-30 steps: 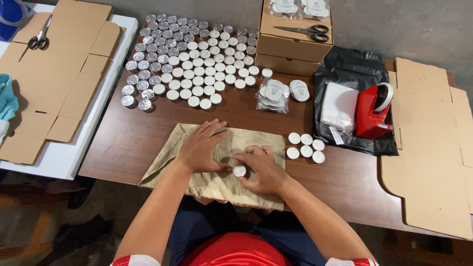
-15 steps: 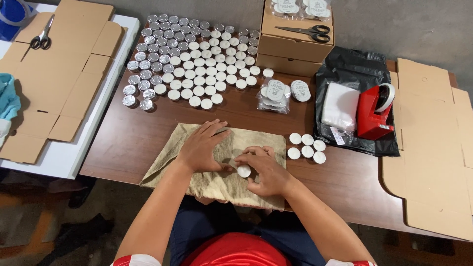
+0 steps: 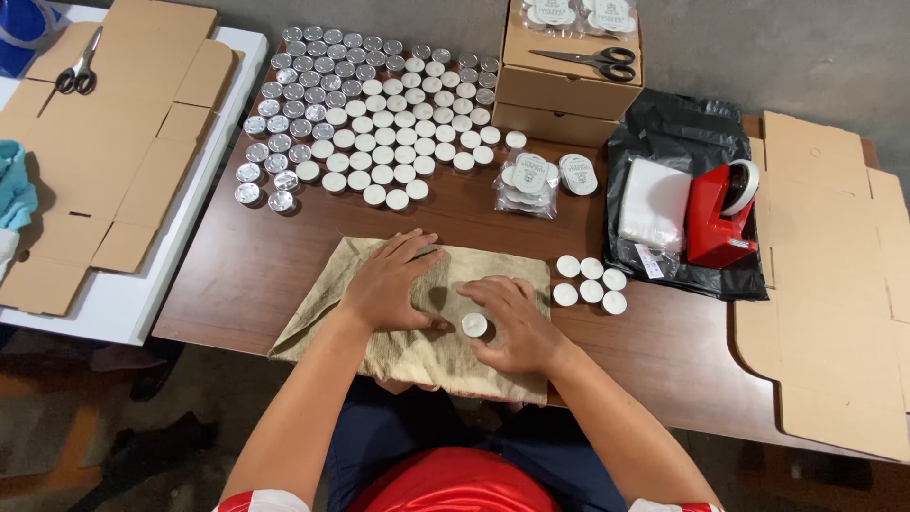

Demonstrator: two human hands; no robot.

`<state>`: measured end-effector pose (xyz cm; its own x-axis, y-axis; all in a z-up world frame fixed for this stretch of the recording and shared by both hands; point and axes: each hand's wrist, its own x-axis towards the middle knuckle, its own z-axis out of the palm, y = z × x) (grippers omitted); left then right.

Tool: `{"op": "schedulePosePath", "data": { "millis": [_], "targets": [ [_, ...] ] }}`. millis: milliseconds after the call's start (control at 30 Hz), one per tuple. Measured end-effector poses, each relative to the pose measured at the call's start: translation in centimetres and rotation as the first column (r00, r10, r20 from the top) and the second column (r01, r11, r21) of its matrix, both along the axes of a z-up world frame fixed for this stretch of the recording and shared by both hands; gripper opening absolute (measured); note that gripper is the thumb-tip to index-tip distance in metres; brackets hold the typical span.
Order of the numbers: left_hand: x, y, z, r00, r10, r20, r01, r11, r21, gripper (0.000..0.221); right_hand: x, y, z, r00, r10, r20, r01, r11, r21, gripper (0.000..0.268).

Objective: Cleaning small white candle containers individually using a cloth on a production table.

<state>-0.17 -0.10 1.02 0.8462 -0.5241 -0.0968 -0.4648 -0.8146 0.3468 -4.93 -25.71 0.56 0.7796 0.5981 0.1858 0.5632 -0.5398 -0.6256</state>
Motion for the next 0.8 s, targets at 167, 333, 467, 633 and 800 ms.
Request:
{"op": "schedulePosePath", "data": {
  "millis": [167, 333, 467, 633, 800],
  "targets": [
    [0.1, 0.0, -0.4, 1.000, 0.005, 0.007, -0.005, 1.000, -0.011, 0.112, 0.0, 0.1, -0.4, 0.997, -0.062, -0.043, 0.057, 0.991, -0.118, 0.055],
    [0.2, 0.1, -1.0, 1.000, 0.002, -0.003, -0.002, 1.000, -0.029, 0.113, 0.0, 0.1, 1.2, 0.995, -0.027, -0.101, 0.025, 0.999, -0.022, 0.053],
    [0.0, 0.0, -0.1, 1.000, 0.003, -0.013, -0.004, 0.999, -0.045, 0.114, 0.3, -0.7, -1.1, 0.995, -0.089, 0.046, 0.091, 0.995, -0.039, 0.061],
    [-0.1, 0.0, -0.4, 1.000, 0.009, 0.021, -0.008, 0.999, -0.041, 0.116, 0.4, -0.6, -1.2, 0.990, -0.143, -0.018, 0.140, 0.983, -0.120, 0.060],
    [0.1, 0.0, -0.6, 1.000, 0.011, 0.019, -0.010, 0.999, -0.033, 0.116, -0.5, 0.3, 2.4, 0.996, -0.078, -0.047, 0.077, 0.997, -0.018, 0.051]
  ]
}}
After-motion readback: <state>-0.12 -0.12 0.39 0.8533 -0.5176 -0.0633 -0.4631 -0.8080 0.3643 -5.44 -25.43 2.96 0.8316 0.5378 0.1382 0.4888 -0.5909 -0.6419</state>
